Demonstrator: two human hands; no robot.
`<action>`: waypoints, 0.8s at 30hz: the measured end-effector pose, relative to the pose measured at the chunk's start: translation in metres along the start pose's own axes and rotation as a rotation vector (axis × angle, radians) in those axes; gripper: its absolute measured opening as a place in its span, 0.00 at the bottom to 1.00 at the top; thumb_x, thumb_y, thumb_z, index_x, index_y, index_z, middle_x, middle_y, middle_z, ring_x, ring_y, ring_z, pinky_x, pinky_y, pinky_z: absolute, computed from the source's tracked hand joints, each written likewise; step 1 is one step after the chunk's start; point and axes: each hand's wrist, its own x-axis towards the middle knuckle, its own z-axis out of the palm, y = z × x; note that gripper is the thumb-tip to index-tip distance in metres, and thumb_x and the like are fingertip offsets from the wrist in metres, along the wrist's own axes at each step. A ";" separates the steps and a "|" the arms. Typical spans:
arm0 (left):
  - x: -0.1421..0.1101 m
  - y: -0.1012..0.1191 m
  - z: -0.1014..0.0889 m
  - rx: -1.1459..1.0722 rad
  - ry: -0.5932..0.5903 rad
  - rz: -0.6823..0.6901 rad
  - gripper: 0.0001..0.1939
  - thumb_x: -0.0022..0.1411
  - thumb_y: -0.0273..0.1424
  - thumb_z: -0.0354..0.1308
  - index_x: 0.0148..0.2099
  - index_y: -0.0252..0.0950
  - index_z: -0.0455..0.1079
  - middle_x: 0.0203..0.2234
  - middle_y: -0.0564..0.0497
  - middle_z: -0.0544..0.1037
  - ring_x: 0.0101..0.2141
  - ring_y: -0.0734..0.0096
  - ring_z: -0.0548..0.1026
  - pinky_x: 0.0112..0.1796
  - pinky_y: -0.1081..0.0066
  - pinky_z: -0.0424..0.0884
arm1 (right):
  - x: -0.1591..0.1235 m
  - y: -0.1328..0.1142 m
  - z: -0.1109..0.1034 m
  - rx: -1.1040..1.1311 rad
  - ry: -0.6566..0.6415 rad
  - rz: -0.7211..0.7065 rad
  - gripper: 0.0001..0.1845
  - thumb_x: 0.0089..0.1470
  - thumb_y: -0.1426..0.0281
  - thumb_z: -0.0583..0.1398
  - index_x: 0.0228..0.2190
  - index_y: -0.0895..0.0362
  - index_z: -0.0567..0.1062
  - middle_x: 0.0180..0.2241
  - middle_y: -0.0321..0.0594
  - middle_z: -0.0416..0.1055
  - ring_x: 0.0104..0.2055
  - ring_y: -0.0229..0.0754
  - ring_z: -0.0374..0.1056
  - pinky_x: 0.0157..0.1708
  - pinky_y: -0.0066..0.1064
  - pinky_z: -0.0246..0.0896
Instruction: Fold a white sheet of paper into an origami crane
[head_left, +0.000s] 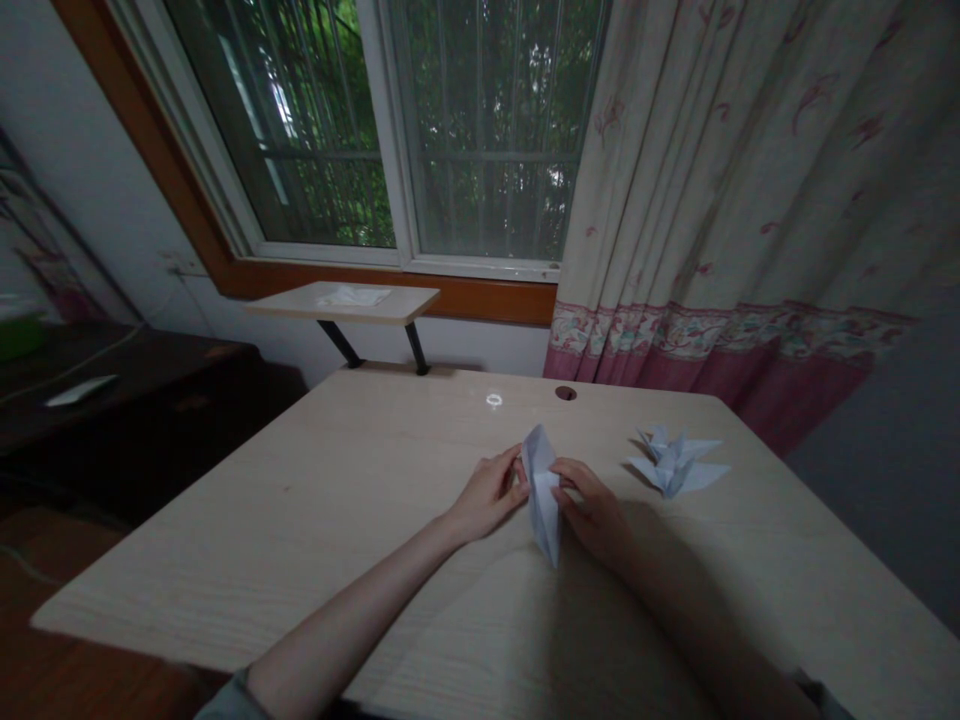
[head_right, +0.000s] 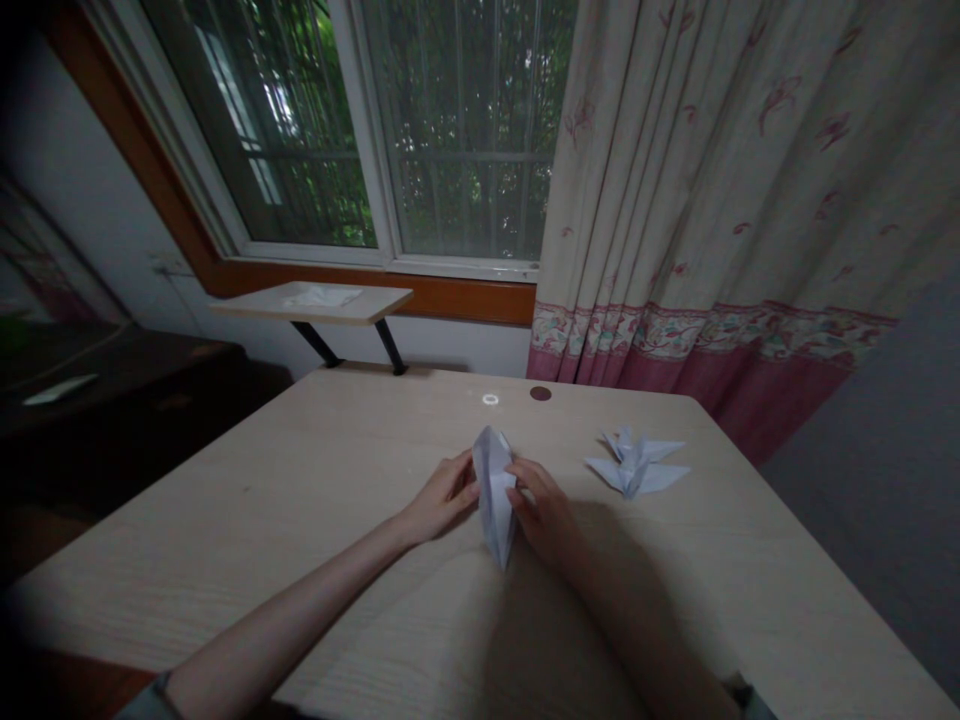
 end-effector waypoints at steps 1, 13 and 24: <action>0.000 0.001 0.000 0.041 -0.004 -0.008 0.29 0.64 0.53 0.45 0.49 0.32 0.67 0.32 0.49 0.73 0.31 0.66 0.69 0.35 0.69 0.63 | 0.000 0.000 0.001 -0.013 -0.007 -0.014 0.13 0.62 0.65 0.52 0.47 0.52 0.69 0.48 0.46 0.69 0.52 0.47 0.65 0.52 0.42 0.63; 0.001 0.005 0.006 0.229 0.065 -0.132 0.25 0.62 0.49 0.53 0.51 0.34 0.68 0.35 0.47 0.76 0.35 0.61 0.72 0.38 0.66 0.63 | 0.001 -0.006 0.002 -0.008 0.008 -0.016 0.14 0.61 0.65 0.52 0.47 0.53 0.69 0.48 0.46 0.70 0.52 0.48 0.66 0.51 0.42 0.64; 0.002 -0.006 0.011 0.005 0.120 -0.206 0.21 0.62 0.42 0.55 0.52 0.35 0.70 0.36 0.48 0.77 0.33 0.65 0.72 0.37 0.69 0.67 | 0.000 -0.001 0.003 0.073 0.011 0.040 0.12 0.61 0.65 0.53 0.45 0.54 0.69 0.47 0.46 0.69 0.50 0.46 0.67 0.48 0.38 0.67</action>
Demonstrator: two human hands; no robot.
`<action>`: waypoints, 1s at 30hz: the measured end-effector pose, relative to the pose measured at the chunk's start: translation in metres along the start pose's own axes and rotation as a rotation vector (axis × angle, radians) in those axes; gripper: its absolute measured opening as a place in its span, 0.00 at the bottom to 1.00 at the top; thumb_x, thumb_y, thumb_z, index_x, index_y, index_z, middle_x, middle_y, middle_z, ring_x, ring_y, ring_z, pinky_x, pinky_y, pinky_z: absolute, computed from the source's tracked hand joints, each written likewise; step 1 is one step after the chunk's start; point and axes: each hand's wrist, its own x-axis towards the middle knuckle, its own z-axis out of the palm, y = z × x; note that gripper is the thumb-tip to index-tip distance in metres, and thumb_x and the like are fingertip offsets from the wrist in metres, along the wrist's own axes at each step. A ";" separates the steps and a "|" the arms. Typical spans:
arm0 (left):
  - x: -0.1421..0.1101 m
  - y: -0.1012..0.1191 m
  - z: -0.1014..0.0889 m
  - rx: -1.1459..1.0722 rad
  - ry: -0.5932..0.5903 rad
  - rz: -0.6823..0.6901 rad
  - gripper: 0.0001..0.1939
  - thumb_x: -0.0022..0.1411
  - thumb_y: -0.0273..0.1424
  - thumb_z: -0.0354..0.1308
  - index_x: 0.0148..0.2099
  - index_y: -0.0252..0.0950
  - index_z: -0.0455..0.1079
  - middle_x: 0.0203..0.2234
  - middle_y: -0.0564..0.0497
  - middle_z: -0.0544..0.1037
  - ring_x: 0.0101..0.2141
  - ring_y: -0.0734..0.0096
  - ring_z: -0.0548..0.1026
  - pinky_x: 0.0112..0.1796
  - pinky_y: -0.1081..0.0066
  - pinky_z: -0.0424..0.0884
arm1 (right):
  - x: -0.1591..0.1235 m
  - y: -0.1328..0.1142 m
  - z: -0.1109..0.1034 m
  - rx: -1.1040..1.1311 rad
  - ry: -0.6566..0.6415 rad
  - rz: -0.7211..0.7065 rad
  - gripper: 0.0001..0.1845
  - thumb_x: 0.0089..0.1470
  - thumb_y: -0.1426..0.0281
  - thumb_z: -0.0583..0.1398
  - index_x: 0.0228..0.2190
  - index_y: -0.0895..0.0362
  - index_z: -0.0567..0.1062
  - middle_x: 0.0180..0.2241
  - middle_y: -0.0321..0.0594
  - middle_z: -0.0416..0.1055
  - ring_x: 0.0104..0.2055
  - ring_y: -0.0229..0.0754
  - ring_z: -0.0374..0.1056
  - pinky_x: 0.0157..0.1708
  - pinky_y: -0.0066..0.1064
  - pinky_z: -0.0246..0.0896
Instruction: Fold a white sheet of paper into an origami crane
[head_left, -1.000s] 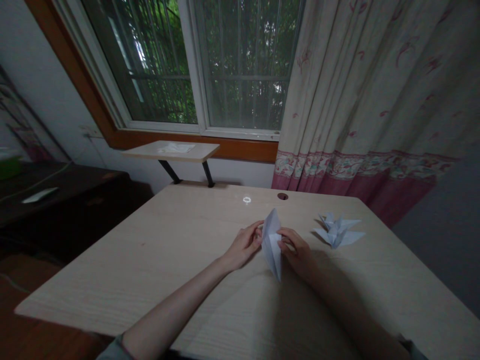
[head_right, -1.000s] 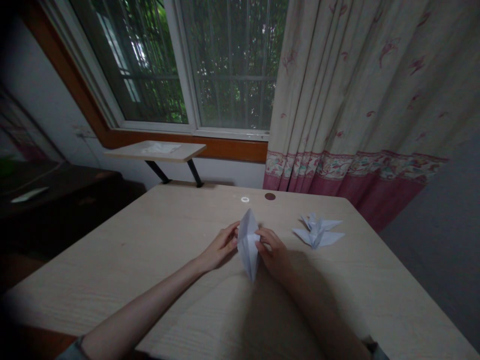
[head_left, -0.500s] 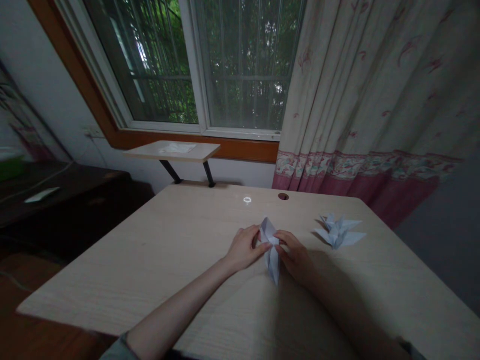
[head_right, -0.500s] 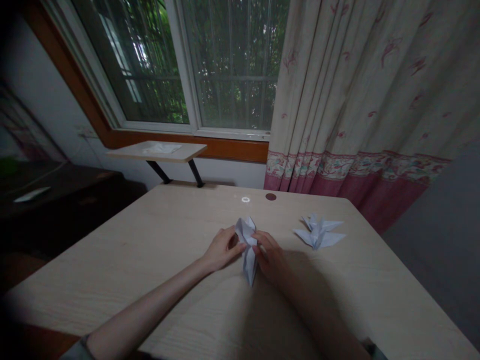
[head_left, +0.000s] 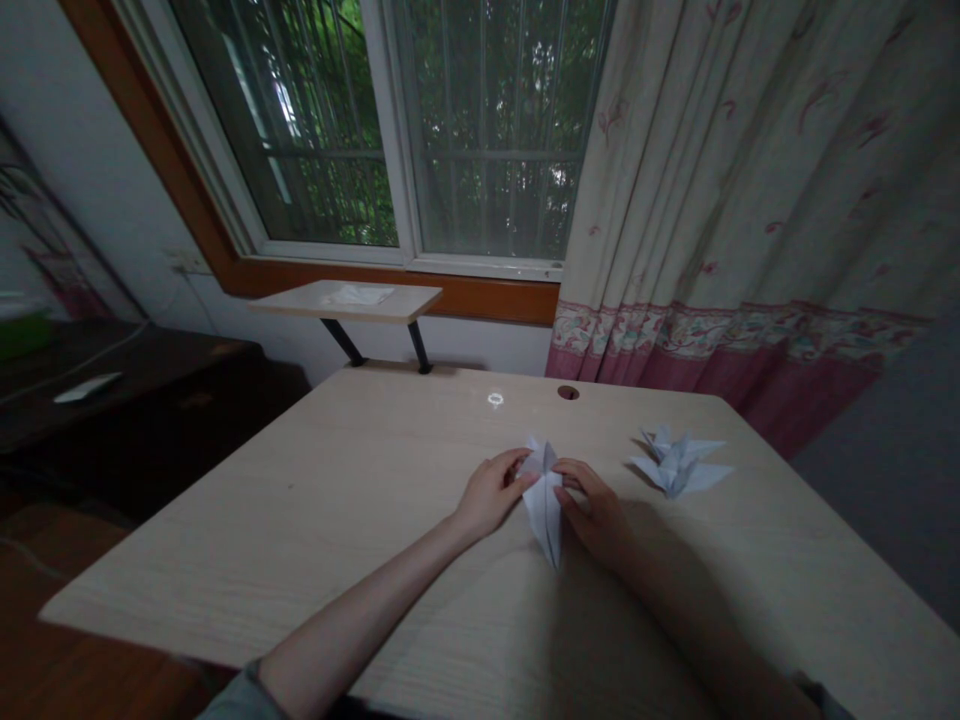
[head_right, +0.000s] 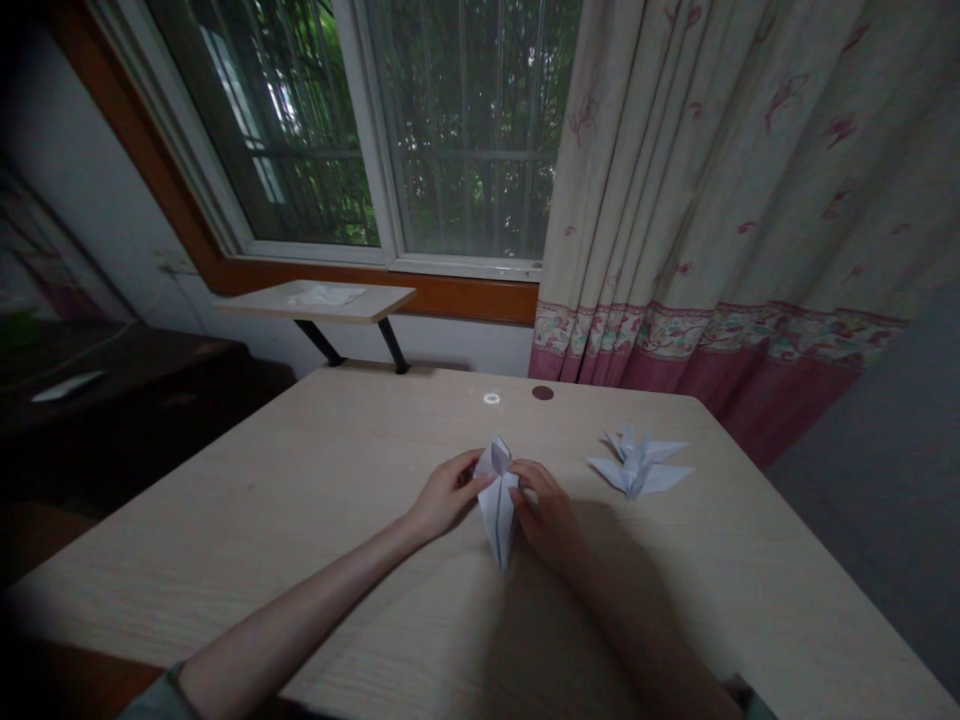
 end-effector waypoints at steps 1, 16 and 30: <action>0.000 0.000 0.000 -0.033 -0.004 -0.003 0.21 0.63 0.42 0.55 0.52 0.35 0.71 0.36 0.48 0.77 0.33 0.66 0.72 0.37 0.70 0.66 | 0.000 0.000 -0.001 0.012 0.001 0.018 0.12 0.61 0.65 0.53 0.45 0.54 0.69 0.47 0.47 0.69 0.49 0.46 0.68 0.48 0.38 0.67; 0.001 -0.008 -0.002 -0.171 -0.024 -0.066 0.17 0.59 0.30 0.55 0.50 0.37 0.75 0.34 0.49 0.80 0.33 0.67 0.74 0.36 0.72 0.68 | 0.001 0.009 0.004 0.269 0.096 0.224 0.10 0.54 0.69 0.56 0.40 0.53 0.66 0.41 0.43 0.71 0.40 0.42 0.73 0.39 0.35 0.70; 0.000 -0.005 -0.009 0.107 0.056 0.135 0.22 0.53 0.18 0.51 0.44 0.43 0.78 0.42 0.49 0.73 0.45 0.65 0.70 0.50 0.63 0.66 | 0.000 0.027 -0.002 -0.017 0.041 -0.020 0.17 0.58 0.73 0.52 0.40 0.50 0.79 0.49 0.44 0.70 0.49 0.45 0.68 0.49 0.42 0.65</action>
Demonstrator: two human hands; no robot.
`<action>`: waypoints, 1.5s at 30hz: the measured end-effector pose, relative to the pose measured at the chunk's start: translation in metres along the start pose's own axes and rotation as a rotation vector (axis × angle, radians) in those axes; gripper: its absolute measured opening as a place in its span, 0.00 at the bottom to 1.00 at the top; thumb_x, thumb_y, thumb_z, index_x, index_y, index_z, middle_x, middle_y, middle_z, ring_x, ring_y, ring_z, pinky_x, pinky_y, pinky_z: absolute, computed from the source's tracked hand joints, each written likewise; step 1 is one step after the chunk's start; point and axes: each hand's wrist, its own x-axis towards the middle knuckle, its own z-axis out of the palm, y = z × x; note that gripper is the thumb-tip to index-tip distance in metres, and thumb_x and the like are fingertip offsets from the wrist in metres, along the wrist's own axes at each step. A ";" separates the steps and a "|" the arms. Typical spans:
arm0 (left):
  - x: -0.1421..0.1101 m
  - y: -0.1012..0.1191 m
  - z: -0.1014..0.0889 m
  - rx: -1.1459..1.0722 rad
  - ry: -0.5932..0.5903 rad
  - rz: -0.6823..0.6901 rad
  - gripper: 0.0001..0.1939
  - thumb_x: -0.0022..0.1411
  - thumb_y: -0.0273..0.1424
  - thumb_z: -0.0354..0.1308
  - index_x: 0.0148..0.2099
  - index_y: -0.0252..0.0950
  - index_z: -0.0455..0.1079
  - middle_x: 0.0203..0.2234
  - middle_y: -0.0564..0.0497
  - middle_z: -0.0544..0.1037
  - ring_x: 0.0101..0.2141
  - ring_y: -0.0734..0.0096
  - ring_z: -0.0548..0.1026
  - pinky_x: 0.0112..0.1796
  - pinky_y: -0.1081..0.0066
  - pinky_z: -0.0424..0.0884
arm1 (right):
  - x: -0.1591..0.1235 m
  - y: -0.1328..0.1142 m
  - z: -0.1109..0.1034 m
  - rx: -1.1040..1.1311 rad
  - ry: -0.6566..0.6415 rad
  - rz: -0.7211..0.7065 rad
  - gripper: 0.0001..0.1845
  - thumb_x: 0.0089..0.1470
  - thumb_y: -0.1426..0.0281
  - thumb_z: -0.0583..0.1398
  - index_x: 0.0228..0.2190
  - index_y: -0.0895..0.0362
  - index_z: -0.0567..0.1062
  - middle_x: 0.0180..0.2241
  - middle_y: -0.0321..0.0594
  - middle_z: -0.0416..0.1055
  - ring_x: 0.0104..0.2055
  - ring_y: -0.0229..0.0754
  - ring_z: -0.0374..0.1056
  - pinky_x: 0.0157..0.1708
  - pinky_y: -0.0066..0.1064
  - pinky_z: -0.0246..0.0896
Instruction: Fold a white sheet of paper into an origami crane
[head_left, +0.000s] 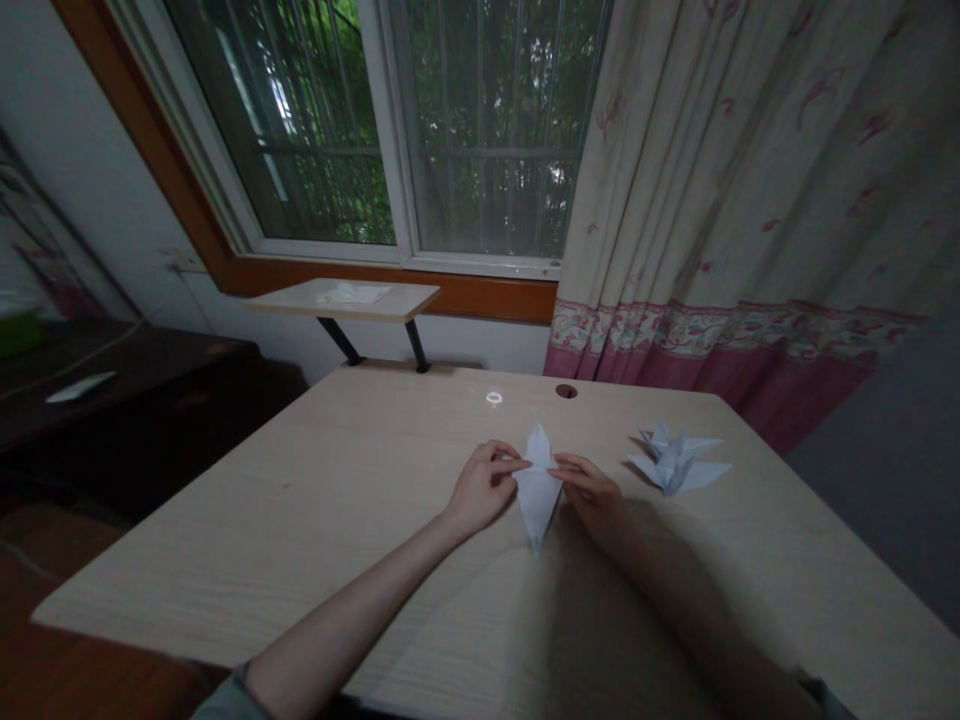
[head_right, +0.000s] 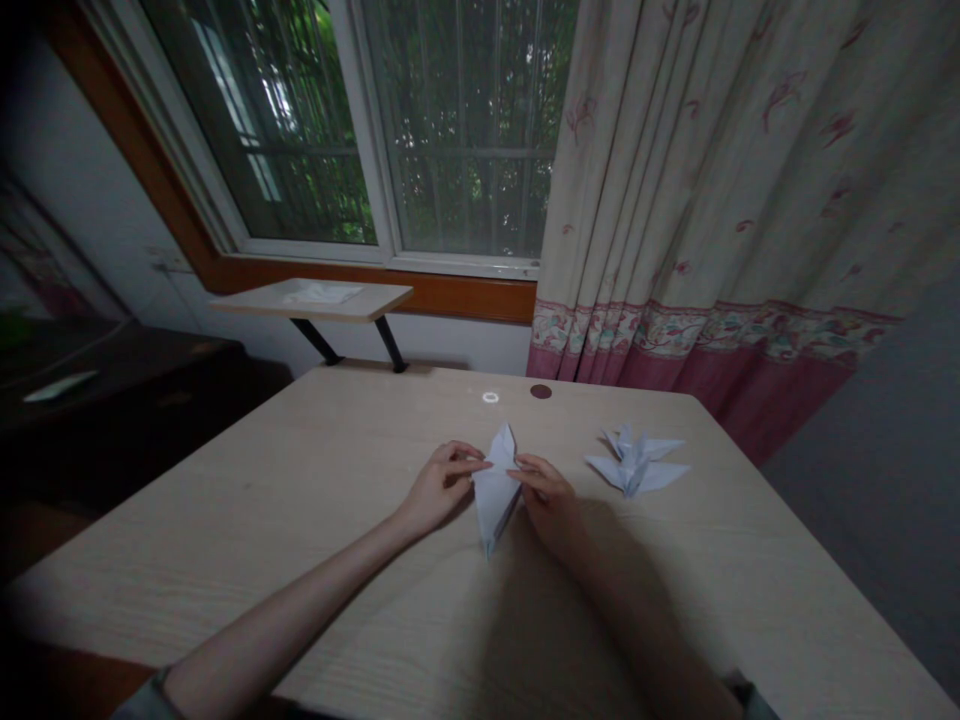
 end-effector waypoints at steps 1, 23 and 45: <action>0.000 0.001 0.000 -0.009 0.006 0.006 0.22 0.53 0.17 0.51 0.43 0.43 0.78 0.42 0.49 0.73 0.46 0.65 0.69 0.50 0.63 0.66 | 0.000 -0.001 -0.001 -0.012 0.001 -0.004 0.17 0.57 0.74 0.52 0.41 0.50 0.79 0.49 0.44 0.70 0.50 0.45 0.68 0.49 0.43 0.65; -0.006 0.004 0.001 0.399 -0.150 0.156 0.21 0.65 0.32 0.53 0.59 0.39 0.64 0.56 0.47 0.68 0.54 0.59 0.64 0.52 0.57 0.64 | -0.003 -0.005 0.006 -0.322 -0.211 -0.142 0.24 0.60 0.64 0.54 0.56 0.59 0.67 0.56 0.50 0.65 0.58 0.50 0.60 0.57 0.49 0.56; -0.008 0.002 -0.002 0.526 -0.309 0.209 0.23 0.69 0.39 0.45 0.64 0.40 0.57 0.61 0.47 0.63 0.60 0.56 0.58 0.56 0.54 0.54 | -0.004 -0.013 0.006 -0.471 -0.330 -0.142 0.25 0.60 0.68 0.51 0.57 0.61 0.64 0.57 0.52 0.63 0.60 0.50 0.58 0.58 0.50 0.54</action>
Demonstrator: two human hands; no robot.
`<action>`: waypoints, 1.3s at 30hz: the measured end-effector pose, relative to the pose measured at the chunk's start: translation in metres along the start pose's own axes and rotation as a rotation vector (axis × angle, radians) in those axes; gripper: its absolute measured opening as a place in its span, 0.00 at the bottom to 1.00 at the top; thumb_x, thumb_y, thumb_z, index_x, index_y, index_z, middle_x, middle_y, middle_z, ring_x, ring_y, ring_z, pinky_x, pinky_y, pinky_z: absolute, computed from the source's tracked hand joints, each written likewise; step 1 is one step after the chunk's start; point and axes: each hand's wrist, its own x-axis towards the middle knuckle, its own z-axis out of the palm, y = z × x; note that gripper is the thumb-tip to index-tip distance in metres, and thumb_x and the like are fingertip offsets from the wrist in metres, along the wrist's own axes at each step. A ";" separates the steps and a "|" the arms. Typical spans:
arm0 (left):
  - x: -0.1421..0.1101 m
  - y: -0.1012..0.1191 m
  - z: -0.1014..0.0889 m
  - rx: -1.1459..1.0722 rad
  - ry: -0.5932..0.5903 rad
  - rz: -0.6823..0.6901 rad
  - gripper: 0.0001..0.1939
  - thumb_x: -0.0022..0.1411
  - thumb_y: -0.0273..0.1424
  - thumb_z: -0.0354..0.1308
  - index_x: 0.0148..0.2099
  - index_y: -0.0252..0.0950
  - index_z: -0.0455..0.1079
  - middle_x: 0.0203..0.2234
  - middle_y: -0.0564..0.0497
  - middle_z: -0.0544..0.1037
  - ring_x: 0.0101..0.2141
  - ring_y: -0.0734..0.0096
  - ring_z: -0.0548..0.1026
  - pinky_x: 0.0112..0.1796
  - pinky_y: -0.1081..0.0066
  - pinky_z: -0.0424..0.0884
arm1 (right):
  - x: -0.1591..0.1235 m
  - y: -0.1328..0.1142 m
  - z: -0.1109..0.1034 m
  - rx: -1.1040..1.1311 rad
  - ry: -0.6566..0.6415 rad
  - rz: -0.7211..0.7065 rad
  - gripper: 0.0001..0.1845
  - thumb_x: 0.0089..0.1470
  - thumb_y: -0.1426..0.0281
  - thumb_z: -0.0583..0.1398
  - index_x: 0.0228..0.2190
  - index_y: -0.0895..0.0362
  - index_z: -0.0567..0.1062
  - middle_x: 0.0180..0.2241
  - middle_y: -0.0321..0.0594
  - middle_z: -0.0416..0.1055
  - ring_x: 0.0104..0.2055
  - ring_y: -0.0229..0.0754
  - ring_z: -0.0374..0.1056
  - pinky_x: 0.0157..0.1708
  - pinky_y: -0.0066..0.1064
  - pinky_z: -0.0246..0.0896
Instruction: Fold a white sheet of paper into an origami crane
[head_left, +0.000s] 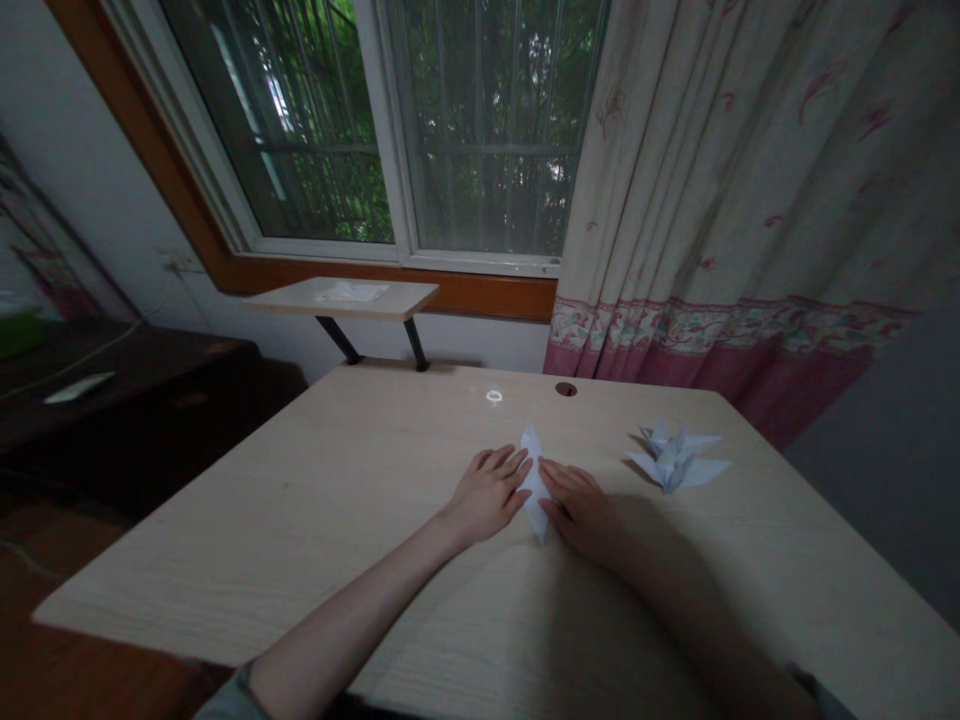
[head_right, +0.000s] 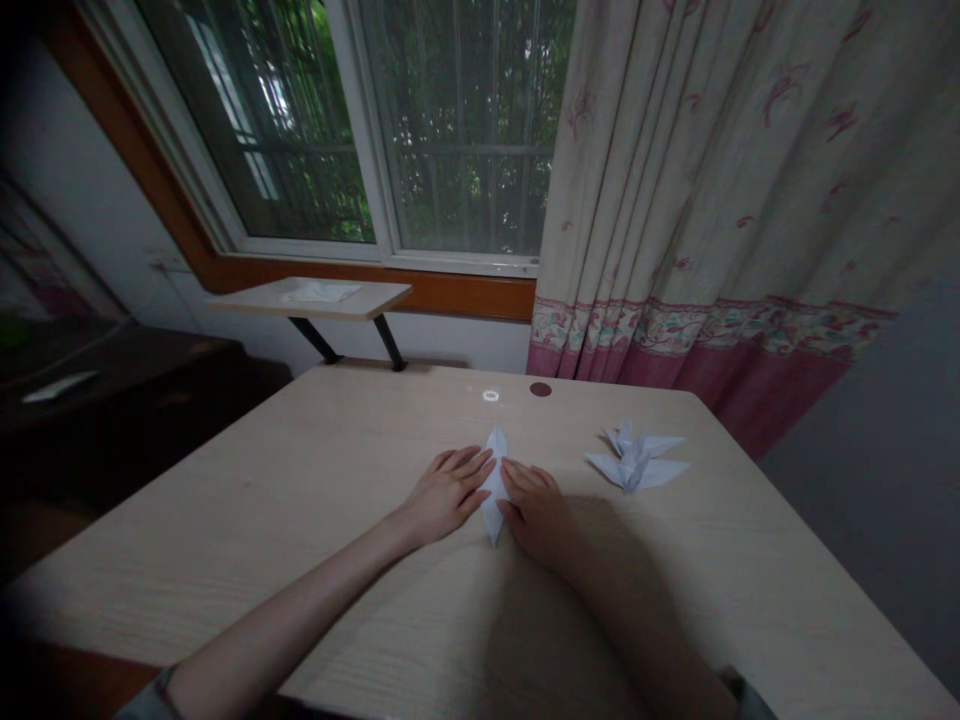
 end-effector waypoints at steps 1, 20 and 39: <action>-0.001 -0.001 0.000 -0.001 -0.013 0.008 0.24 0.69 0.39 0.45 0.65 0.40 0.56 0.61 0.46 0.62 0.61 0.55 0.57 0.57 0.53 0.53 | 0.000 -0.001 -0.001 -0.003 -0.008 0.008 0.25 0.60 0.68 0.52 0.57 0.61 0.65 0.57 0.53 0.63 0.60 0.50 0.58 0.58 0.51 0.53; -0.003 -0.003 0.002 -0.059 -0.063 0.042 0.47 0.54 0.57 0.55 0.67 0.37 0.47 0.64 0.38 0.55 0.64 0.48 0.49 0.60 0.47 0.40 | -0.002 0.014 0.006 0.139 0.042 0.001 0.27 0.56 0.76 0.49 0.58 0.56 0.65 0.57 0.47 0.64 0.59 0.47 0.59 0.57 0.51 0.55; 0.000 -0.017 -0.001 -0.142 0.001 0.022 0.27 0.63 0.26 0.48 0.63 0.44 0.58 0.59 0.50 0.67 0.61 0.59 0.57 0.61 0.46 0.39 | -0.004 0.006 -0.007 0.075 -0.070 -0.035 0.39 0.54 0.56 0.59 0.61 0.62 0.58 0.61 0.55 0.57 0.60 0.56 0.54 0.58 0.51 0.49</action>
